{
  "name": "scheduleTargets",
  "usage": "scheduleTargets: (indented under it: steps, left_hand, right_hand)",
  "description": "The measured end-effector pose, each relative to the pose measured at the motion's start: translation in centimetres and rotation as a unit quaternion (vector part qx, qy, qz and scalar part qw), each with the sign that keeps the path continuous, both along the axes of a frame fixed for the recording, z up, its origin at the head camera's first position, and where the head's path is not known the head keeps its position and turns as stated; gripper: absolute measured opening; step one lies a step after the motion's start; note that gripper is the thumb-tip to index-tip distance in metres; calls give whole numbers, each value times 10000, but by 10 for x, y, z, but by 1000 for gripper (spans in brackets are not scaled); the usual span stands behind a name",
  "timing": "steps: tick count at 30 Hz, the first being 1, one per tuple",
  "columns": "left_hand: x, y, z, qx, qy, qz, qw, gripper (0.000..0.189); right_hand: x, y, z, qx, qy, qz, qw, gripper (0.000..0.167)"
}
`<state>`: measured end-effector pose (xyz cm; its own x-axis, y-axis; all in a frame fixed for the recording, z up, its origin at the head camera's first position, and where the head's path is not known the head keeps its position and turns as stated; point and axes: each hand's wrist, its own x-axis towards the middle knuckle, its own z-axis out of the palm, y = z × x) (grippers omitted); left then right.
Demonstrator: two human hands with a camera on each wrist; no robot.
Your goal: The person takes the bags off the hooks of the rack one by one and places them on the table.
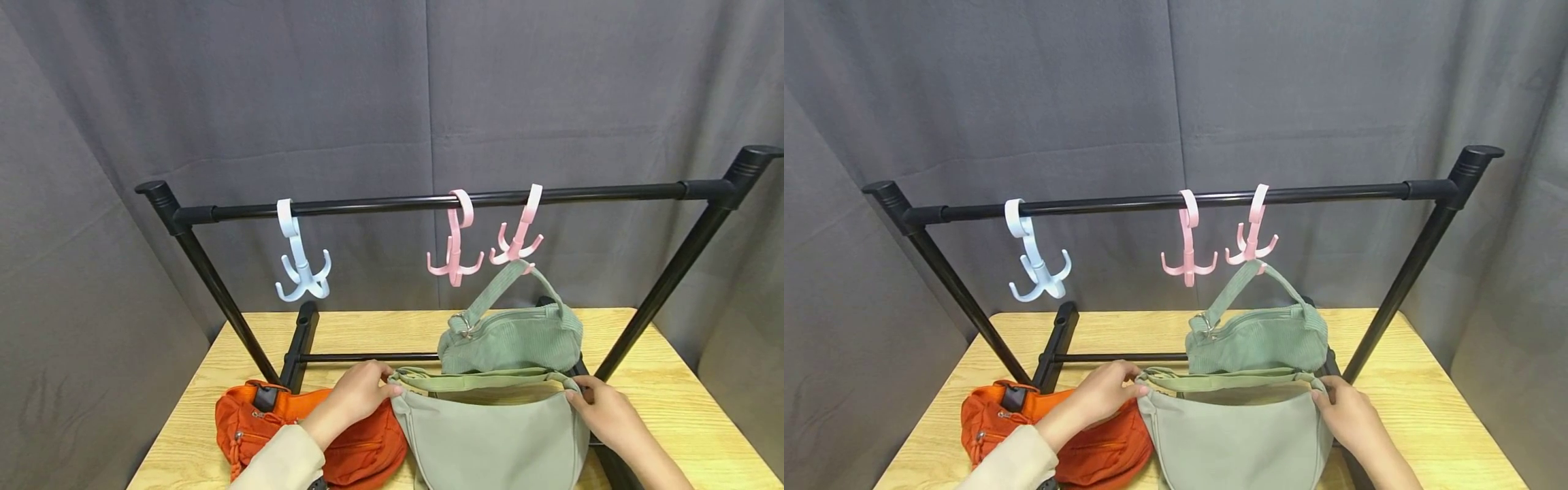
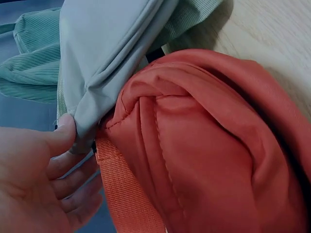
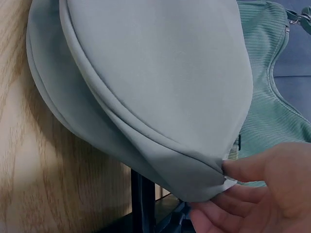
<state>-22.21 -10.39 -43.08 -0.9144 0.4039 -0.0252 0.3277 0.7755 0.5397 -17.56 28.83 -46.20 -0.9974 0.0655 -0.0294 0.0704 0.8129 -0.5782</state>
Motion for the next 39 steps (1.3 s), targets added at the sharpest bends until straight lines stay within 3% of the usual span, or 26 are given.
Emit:
scheduleTargets:
  steps: [14, 21, 30, 34, 39]
  left_hand:
    - [-1, 0, -4, -51, -171, -18, 9998, 38]
    - [-1, 0, -4, -10, 659, -49, 9978, 28]
    - [0, -2, 3, 162, 1252, -58, 9920, 23]
    - [3, 0, 10, 112, 1620, -133, 9866, 22]
    - [7, 2, 23, 15, 2008, -293, 9792, 21]
  right_hand:
    - [4, -3, 0, 37, -142, -27, 9999, 44]
    - [6, -3, 2, 131, 89, -307, 9994, 38]
    - [17, -8, 7, 174, 1069, -606, 9923, 27]
    - [21, -12, 12, 147, 1378, -626, 9884, 24]
    - [26, -18, 18, -80, 1373, -535, 9891, 26]
